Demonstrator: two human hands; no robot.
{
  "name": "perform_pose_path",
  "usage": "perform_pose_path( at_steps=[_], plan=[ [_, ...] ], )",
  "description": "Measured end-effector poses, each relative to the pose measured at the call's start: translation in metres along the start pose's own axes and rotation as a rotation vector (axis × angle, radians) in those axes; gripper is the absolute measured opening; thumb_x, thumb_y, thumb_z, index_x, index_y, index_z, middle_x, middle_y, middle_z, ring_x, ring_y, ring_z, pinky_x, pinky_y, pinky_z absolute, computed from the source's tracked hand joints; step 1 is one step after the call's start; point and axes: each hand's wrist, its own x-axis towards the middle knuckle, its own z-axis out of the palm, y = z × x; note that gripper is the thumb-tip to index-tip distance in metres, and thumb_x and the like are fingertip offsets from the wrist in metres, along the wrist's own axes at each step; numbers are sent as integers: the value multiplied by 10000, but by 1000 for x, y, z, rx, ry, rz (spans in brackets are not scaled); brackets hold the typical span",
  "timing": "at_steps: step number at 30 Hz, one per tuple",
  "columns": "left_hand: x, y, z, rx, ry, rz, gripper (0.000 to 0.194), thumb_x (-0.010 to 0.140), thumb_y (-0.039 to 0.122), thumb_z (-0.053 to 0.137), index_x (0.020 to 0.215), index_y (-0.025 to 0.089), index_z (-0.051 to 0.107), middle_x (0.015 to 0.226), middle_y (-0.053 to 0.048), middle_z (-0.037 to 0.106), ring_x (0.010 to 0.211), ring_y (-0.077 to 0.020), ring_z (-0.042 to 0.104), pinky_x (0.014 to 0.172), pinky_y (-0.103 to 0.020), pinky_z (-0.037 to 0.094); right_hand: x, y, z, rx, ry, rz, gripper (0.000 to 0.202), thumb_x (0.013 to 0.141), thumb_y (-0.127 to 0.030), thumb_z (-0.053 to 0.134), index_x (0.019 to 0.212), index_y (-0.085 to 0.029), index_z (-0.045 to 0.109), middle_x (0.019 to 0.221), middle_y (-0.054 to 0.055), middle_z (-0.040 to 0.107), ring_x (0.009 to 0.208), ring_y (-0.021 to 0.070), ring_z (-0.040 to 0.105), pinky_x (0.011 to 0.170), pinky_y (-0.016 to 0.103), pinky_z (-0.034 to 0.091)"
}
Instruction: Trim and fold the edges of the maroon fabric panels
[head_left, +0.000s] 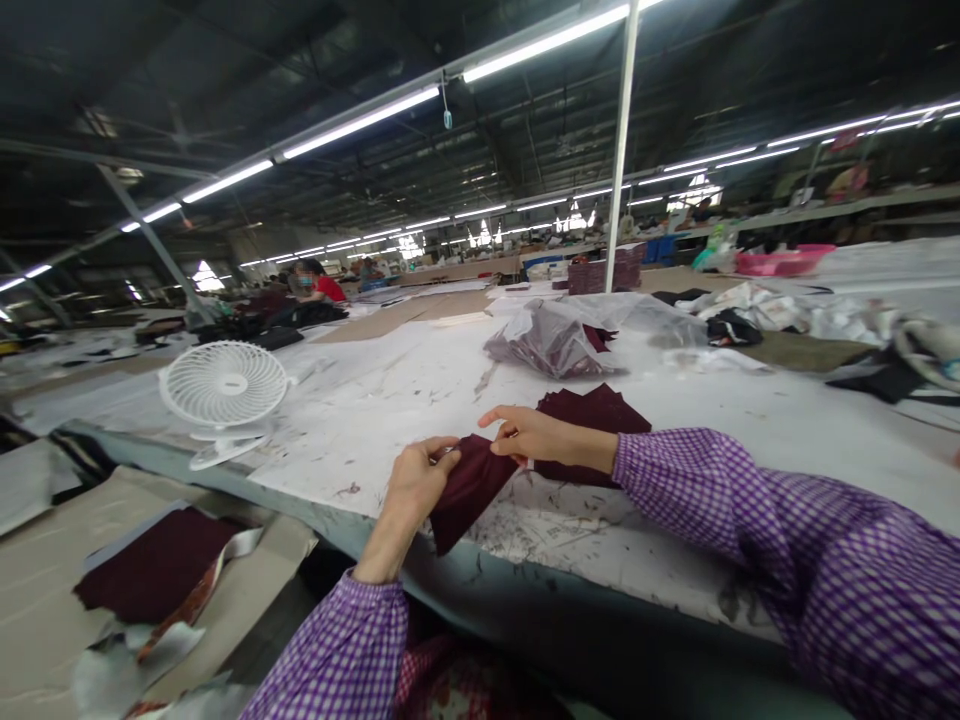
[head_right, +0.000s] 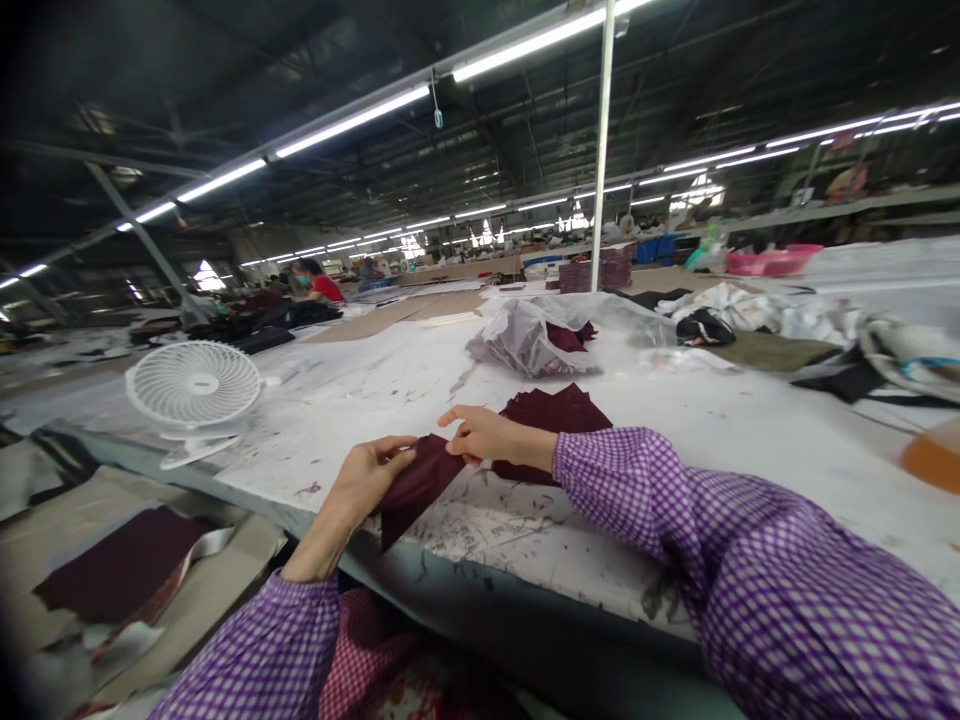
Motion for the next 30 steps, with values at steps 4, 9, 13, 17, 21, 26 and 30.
perform_pose_path(
  at_steps=[4,9,13,17,21,26,30],
  plan=[
    [1,1,5,-37,-14,-40,234,749,273,650,947,185,739,785,-33,733,729,-162,659,677,-255,504,3,0,-7,200,15,170,333,795,-69,511,1124,-120,516,602,-52,489,493,67,446,463,172,395],
    [4,18,1,-258,-110,-138,297,773,300,633,1019,146,697,759,-33,717,618,-132,631,583,-237,482,2,-9,-14,373,24,176,346,832,-94,465,1171,-128,526,778,28,617,607,92,554,561,197,478],
    [-2,19,6,65,-99,-80,254,796,253,599,1016,172,697,734,-24,692,681,-157,629,640,-266,474,2,0,-15,-155,31,105,368,816,-103,497,1177,-109,570,863,73,667,703,144,604,648,261,494],
    [-11,14,21,511,-3,64,269,819,201,569,1058,231,687,957,-46,704,948,-215,611,827,-329,450,6,18,-9,-699,149,-158,349,806,-69,526,1144,-88,612,1056,129,659,953,198,604,874,325,455],
    [-16,13,28,632,-9,119,300,848,188,530,1116,228,657,1036,-61,675,1016,-226,585,844,-325,442,8,24,-3,-792,184,-407,372,859,-81,482,1214,-117,589,1157,106,643,1087,210,537,960,353,411],
    [-17,14,28,659,0,120,307,860,184,502,1126,229,648,1032,-63,665,1014,-231,580,827,-322,441,7,25,3,-863,137,-443,358,871,-95,473,1199,-140,608,1007,103,678,982,210,545,849,335,451],
    [-18,16,29,661,-3,116,310,859,174,495,1122,227,651,1045,-72,666,1027,-240,580,826,-331,447,5,23,4,-913,162,-458,345,883,-100,449,1184,-135,614,973,109,671,949,209,542,811,317,441]
  ],
)
